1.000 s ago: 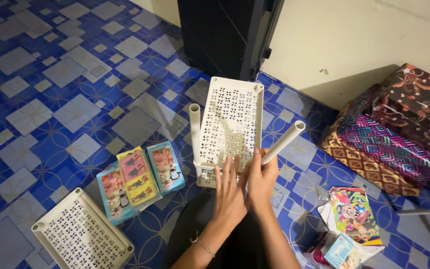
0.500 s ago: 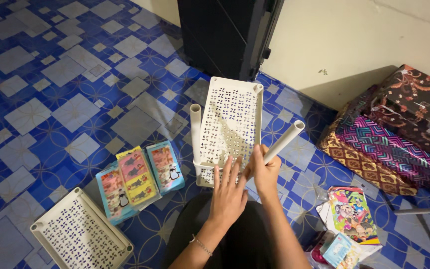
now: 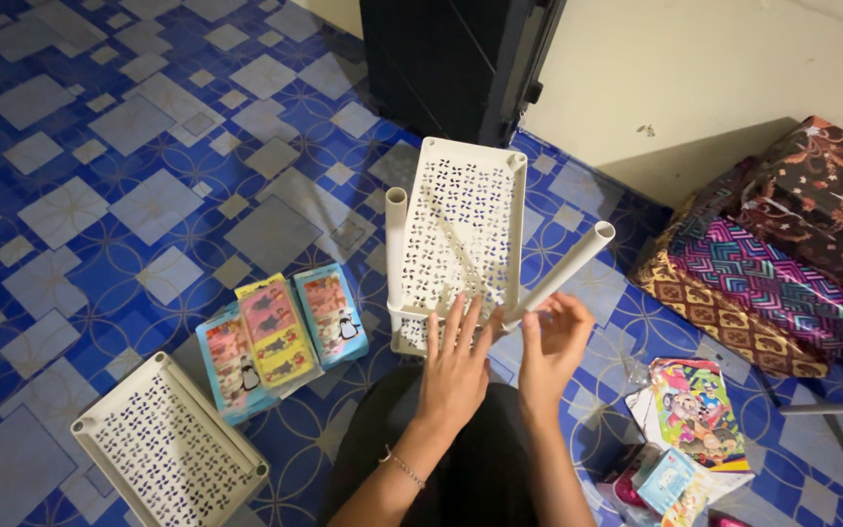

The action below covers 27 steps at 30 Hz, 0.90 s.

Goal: The person sits on the floor and takes apart a small white plastic tiered shelf. They lift the top tray off the frame, detach the side poles from the trays, and set the separated shelves and poles on the floor.

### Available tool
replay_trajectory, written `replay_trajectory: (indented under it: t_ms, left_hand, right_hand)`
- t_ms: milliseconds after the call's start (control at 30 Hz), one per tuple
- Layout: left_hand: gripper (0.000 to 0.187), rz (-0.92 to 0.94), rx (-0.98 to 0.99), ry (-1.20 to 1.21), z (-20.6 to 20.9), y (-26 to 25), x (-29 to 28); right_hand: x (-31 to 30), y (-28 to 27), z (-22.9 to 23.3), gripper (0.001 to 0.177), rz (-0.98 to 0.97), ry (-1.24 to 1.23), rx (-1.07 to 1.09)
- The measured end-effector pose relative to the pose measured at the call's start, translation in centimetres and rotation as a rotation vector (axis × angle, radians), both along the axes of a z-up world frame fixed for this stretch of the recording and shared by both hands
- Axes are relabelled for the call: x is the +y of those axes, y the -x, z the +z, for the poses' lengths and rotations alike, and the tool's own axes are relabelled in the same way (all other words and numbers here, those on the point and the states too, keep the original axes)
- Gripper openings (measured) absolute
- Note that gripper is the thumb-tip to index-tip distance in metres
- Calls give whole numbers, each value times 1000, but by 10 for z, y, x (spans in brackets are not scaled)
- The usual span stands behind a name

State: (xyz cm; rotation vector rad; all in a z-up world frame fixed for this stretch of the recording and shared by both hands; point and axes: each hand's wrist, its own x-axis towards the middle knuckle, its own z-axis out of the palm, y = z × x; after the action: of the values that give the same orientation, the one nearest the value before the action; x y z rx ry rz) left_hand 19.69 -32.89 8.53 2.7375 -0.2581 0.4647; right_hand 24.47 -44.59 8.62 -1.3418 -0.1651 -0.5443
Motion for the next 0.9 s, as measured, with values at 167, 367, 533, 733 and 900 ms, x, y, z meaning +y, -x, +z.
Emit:
replay_trajectory:
  t_ms: [167, 367, 533, 733, 900]
  left_hand:
    - [73, 14, -50, -21, -2, -1, -1]
    - [67, -9, -58, -9, -6, -2, -1]
    - [65, -37, -4, 4, -12, -2, 1]
    - [67, -30, 26, -47, -15, -4, 0]
    - [71, -6, 11, -83, -14, -3, -2]
  right_hand:
    - [14, 8, 15, 40, -38, 137, 43]
    - [41, 5, 28, 16, -110, 240, 224]
    - [46, -4, 27, 22, -176, 144, 333]
    - [42, -22, 11, 40, -149, 21, 250]
    - [30, -30, 5, 41, -3, -51, 274]
